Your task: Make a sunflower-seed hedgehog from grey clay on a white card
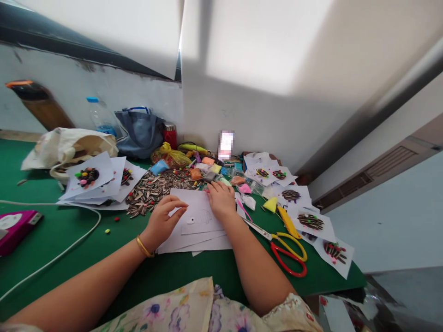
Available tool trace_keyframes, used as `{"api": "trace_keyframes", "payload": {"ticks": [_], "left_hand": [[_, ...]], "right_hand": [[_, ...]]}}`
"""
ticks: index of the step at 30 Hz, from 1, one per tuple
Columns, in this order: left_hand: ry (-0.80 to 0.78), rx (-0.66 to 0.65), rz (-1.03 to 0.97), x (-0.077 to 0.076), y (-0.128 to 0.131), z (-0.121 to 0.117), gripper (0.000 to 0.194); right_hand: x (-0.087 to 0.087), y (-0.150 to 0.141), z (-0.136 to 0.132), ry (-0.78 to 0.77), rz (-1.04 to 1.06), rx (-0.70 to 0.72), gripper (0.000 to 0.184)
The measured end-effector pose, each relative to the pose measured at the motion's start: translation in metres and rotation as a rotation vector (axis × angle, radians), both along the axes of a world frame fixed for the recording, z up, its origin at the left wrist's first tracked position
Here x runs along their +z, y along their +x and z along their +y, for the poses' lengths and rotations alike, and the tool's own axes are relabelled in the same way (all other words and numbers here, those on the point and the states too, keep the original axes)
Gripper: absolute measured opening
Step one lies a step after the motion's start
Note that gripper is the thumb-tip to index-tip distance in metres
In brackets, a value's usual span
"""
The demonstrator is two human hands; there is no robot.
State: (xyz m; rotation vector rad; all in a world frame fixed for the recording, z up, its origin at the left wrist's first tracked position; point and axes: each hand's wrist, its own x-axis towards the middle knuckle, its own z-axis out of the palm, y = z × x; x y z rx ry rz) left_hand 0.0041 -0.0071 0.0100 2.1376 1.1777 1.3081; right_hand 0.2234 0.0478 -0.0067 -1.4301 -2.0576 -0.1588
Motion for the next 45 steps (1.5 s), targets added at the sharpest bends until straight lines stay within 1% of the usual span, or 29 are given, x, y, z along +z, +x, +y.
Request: {"api": "trace_keyframes", "payload": {"ticks": [2,5,7,9,12,14,17,20,23,26,28,31,34,37,39,40,42,45], "left_hand": [[-0.006,-0.003,-0.004,0.0,0.0,0.001,0.016],[-0.019,0.007,0.001,0.001,0.0,0.001,0.012],[-0.03,0.014,0.015,0.002,0.0,0.0,0.013],[-0.037,0.003,0.025,0.003,0.0,-0.001,0.018],[-0.042,-0.031,0.042,0.003,0.0,-0.001,0.025],[-0.043,-0.036,0.046,0.002,0.001,-0.001,0.022],[-0.039,-0.042,0.035,0.0,0.002,0.0,0.015],[-0.039,-0.062,0.049,-0.001,0.002,0.0,0.016],[-0.043,-0.049,0.054,-0.001,0.002,0.0,0.014],[-0.058,-0.046,0.048,0.0,0.002,-0.001,0.017],[-0.069,-0.069,0.053,0.0,0.001,-0.001,0.017],[-0.077,-0.097,0.074,0.0,0.001,-0.002,0.026],[-0.08,-0.079,0.09,0.0,0.001,-0.003,0.031],[-0.073,-0.072,0.082,0.0,0.002,-0.003,0.022],[-0.071,-0.092,0.07,-0.001,0.003,-0.003,0.013],[-0.073,-0.104,0.064,-0.001,0.003,-0.002,0.013],[-0.079,-0.125,0.06,-0.001,0.003,-0.002,0.016],[-0.086,-0.13,0.082,0.0,0.002,-0.002,0.026]], "right_hand": [[0.003,0.001,-0.005,0.049,0.02,-0.031,0.027],[0.011,0.002,-0.022,0.104,0.079,-0.037,0.027],[0.017,0.0,-0.037,0.093,0.126,-0.006,0.029],[0.019,-0.005,-0.052,0.058,0.163,0.036,0.031],[0.016,-0.016,-0.07,0.037,0.192,0.111,0.03],[0.013,-0.022,-0.076,0.022,0.197,0.154,0.028],[0.009,-0.028,-0.078,0.008,0.202,0.184,0.028],[0.008,-0.029,-0.076,0.003,0.21,0.189,0.027],[0.008,-0.029,-0.076,-0.008,0.21,0.195,0.026],[0.007,-0.029,-0.076,-0.011,0.21,0.2,0.025],[0.008,-0.03,-0.077,-0.017,0.212,0.205,0.025],[0.008,-0.03,-0.077,-0.027,0.217,0.213,0.026],[0.008,-0.029,-0.077,-0.025,0.219,0.22,0.025],[0.007,-0.029,-0.077,-0.021,0.218,0.218,0.025],[0.007,-0.029,-0.077,-0.017,0.218,0.216,0.025],[0.006,-0.029,-0.076,-0.015,0.217,0.218,0.026],[0.006,-0.029,-0.076,-0.012,0.218,0.224,0.026],[0.007,-0.029,-0.076,-0.005,0.218,0.23,0.025]]}}
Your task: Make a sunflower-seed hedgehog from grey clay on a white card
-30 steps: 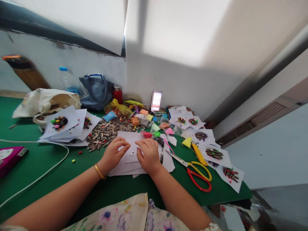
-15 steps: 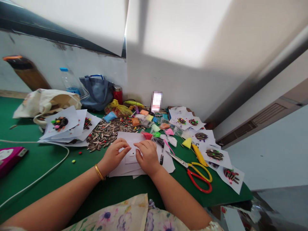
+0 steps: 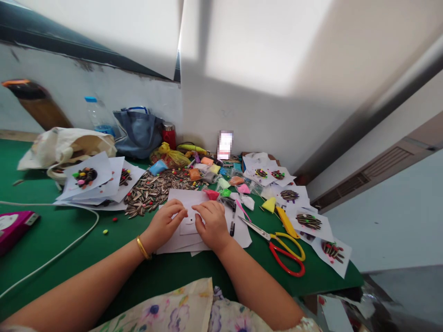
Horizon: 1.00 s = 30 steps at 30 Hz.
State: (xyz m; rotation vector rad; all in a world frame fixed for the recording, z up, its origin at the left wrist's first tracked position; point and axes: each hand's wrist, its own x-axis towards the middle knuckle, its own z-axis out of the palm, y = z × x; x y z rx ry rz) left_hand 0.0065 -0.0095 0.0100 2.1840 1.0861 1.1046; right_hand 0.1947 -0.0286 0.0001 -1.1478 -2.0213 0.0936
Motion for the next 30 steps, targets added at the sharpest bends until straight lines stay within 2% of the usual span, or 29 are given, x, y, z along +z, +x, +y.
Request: {"api": "trace_keyframes", "payload": {"ticks": [3,7,13,18,23,26,30], "left_hand": [[0.004,0.041,0.016,0.0017,-0.0004,-0.0013,0.028],[0.019,0.045,-0.01,0.0029,0.0002,-0.0023,0.011],[-0.002,0.022,0.016,0.0014,0.0007,-0.0017,0.029],[0.021,0.063,-0.011,0.0003,0.0005,-0.002,0.01],[0.008,0.029,-0.003,-0.0005,0.0009,-0.0011,0.015],[0.014,0.064,-0.006,-0.0016,0.0016,-0.0008,0.01],[0.036,0.089,0.0,-0.0008,0.0012,-0.0014,0.013]], "right_hand": [[0.0001,0.0,-0.0002,0.001,0.002,-0.003,0.025],[-0.0006,0.0001,0.0001,0.006,0.007,-0.003,0.026],[-0.001,0.0,0.0007,0.013,0.005,0.001,0.025],[-0.0011,0.0002,0.0009,0.013,0.002,-0.006,0.025],[-0.0005,0.0009,0.0008,0.008,0.003,-0.001,0.026],[-0.0007,0.0011,0.0005,0.01,0.006,-0.004,0.025],[-0.0011,0.0012,0.0001,0.012,0.006,-0.006,0.025]]}}
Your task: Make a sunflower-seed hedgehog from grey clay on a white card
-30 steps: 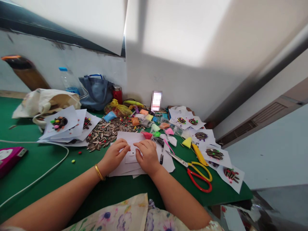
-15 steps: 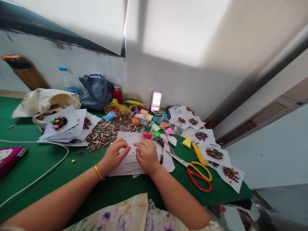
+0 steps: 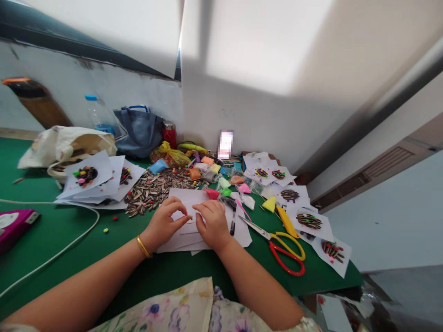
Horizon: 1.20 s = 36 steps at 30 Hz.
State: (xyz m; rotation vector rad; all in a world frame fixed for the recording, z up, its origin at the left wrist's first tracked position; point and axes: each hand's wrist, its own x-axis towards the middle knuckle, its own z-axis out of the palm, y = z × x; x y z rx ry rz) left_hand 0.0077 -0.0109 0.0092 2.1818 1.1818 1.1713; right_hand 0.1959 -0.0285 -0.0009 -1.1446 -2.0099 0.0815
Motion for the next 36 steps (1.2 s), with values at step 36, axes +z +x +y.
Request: {"api": "trace_keyframes", "payload": {"ticks": [36], "left_hand": [[-0.143,-0.052,0.403,-0.006,-0.01,0.015,0.015]], "right_hand": [[-0.002,0.001,0.001,-0.023,-0.022,-0.003,0.023]]}}
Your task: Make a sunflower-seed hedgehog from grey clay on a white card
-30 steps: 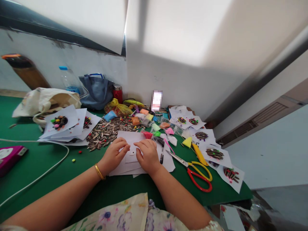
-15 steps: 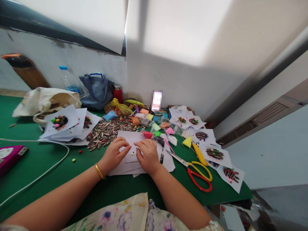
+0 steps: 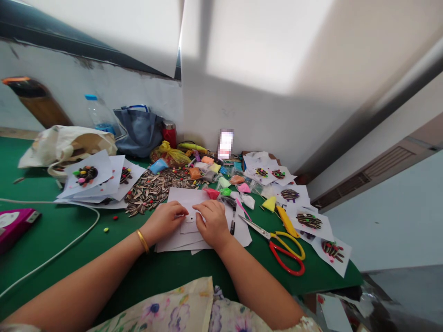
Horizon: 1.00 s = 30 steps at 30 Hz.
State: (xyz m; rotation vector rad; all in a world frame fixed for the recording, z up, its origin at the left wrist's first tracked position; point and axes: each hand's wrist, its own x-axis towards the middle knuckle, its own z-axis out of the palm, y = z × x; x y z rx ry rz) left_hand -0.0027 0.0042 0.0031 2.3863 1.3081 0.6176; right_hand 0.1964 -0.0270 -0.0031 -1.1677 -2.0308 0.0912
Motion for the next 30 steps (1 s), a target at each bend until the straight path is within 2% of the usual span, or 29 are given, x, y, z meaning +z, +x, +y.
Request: {"api": "trace_keyframes", "payload": {"ticks": [5,11,21,30], "left_hand": [[0.005,0.002,0.086,-0.0013,0.0005,-0.0011,0.01],[-0.032,-0.021,0.053,-0.0035,-0.0007,0.0013,0.007],[-0.042,-0.08,0.064,-0.0022,-0.0038,0.0019,0.016],[-0.029,-0.09,0.066,-0.0015,-0.0025,-0.0004,0.016]], "right_hand": [[0.0,-0.0008,0.0002,-0.016,-0.008,-0.006,0.022],[0.0004,-0.0009,0.0006,-0.031,-0.024,-0.007,0.022],[-0.001,-0.0009,0.0011,-0.043,-0.023,-0.008,0.021],[-0.0039,-0.0008,0.0034,-0.061,-0.021,0.003,0.021]]}}
